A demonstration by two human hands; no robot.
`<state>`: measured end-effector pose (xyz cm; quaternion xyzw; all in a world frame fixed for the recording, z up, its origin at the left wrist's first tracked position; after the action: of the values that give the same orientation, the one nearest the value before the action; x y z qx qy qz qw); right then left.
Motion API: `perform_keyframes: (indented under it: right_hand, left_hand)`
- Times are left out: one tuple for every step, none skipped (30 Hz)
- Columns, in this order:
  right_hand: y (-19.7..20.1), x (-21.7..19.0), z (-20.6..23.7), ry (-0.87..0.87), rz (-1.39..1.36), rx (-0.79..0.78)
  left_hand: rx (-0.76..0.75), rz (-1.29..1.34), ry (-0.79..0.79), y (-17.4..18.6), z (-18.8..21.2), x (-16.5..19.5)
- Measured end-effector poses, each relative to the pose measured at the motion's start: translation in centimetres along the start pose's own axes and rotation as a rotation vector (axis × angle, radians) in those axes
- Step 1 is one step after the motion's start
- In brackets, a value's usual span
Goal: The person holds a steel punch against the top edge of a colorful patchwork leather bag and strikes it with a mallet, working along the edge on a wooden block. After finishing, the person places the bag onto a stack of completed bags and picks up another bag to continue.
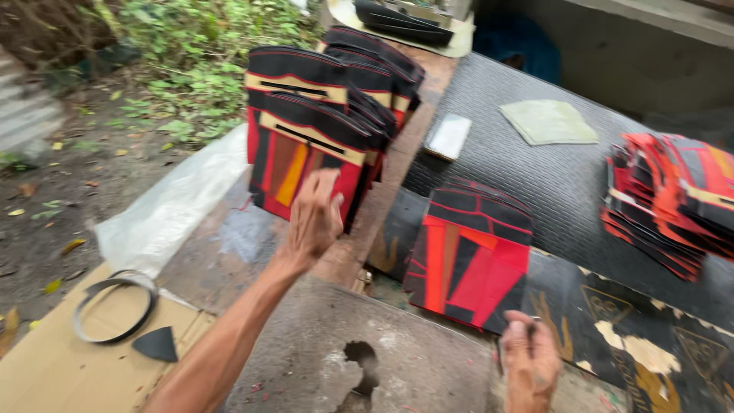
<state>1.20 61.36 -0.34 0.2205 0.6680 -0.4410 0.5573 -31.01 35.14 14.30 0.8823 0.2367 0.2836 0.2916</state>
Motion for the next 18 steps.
perform_keyframes:
  right_hand:
    - [-2.6,1.2,0.6,-0.089,0.003,-0.089]
    - [-5.6,2.5,1.5,-0.173,0.009,-0.176]
    - [-8.2,3.6,2.5,-0.245,0.07,-0.232]
    - [-10.9,4.8,3.7,-0.32,0.135,-0.282]
    - [-14.3,5.2,4.7,-0.278,0.088,-0.403]
    - [-17.4,5.4,5.6,-0.235,0.04,-0.521]
    - [-19.4,6.0,6.5,-0.259,0.032,-0.554]
    - [-20.8,6.4,7.1,-0.283,0.024,-0.583]
    - [-21.3,6.6,7.3,-0.277,0.055,-0.544]
    - [-21.4,6.7,7.4,-0.272,0.089,-0.504]
    - [-21.0,6.8,7.3,-0.268,0.128,-0.458]
    - [-20.7,6.7,7.4,-0.259,0.105,-0.451]
    - [-20.4,6.7,7.3,-0.245,0.078,-0.449]
    - [-20.3,6.6,7.1,-0.228,0.048,-0.457]
    - [-20.1,6.7,7.0,-0.224,0.048,-0.468]
    - [-20.1,6.7,7.0,-0.217,0.042,-0.477]
    - [-20.2,6.7,7.0,-0.214,0.035,-0.48]
    - [-20.1,6.7,7.0,-0.242,0.0,-0.452]
  left_hand:
    - [0.049,-0.073,-0.063,1.0,-1.4,-1.0]
    - [0.098,-0.14,-0.126,1.9,-2.6,-1.5]
    - [0.107,-0.216,-0.197,2.2,-3.9,-1.7]
    - [0.111,-0.287,-0.265,2.5,-4.9,-1.5]
    - [0.112,-0.357,-0.333,2.7,-5.9,-1.1]
    - [0.117,-0.413,-0.388,2.8,-6.8,-0.5]
    - [0.122,-0.466,-0.443,2.8,-7.6,0.1]
    - [0.127,-0.515,-0.5,2.8,-8.1,0.7]
    - [0.087,-0.555,-0.505,2.6,-8.7,0.9]
    - [0.047,-0.59,-0.509,2.5,-9.0,0.9]
    - [0.005,-0.62,-0.513,2.4,-9.1,0.9]
    - [-0.014,-0.635,-0.509,2.5,-9.0,1.0]
    - [-0.028,-0.656,-0.508,3.0,-8.9,0.9]
    - [-0.036,-0.686,-0.505,3.8,-8.7,0.9]
    - [-0.067,-0.676,-0.537,4.7,-8.2,1.1]
    - [-0.097,-0.668,-0.576,5.9,-7.8,1.5]
    - [-0.133,-0.658,-0.62,7.3,-7.2,2.2]
    - [-0.215,-0.583,-0.559,9.3,-6.9,2.1]
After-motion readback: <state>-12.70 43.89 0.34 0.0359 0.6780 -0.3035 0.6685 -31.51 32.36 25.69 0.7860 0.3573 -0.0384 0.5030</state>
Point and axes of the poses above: each hand's wrist, its own z-axis away from the middle knuckle, its own y-axis out of the back of the hand, x = y × z, the point moved 7 cm from there along -z, towards the middle knuckle, and after that the axes turned 12 degrees about -z, right-handed, at the moved point
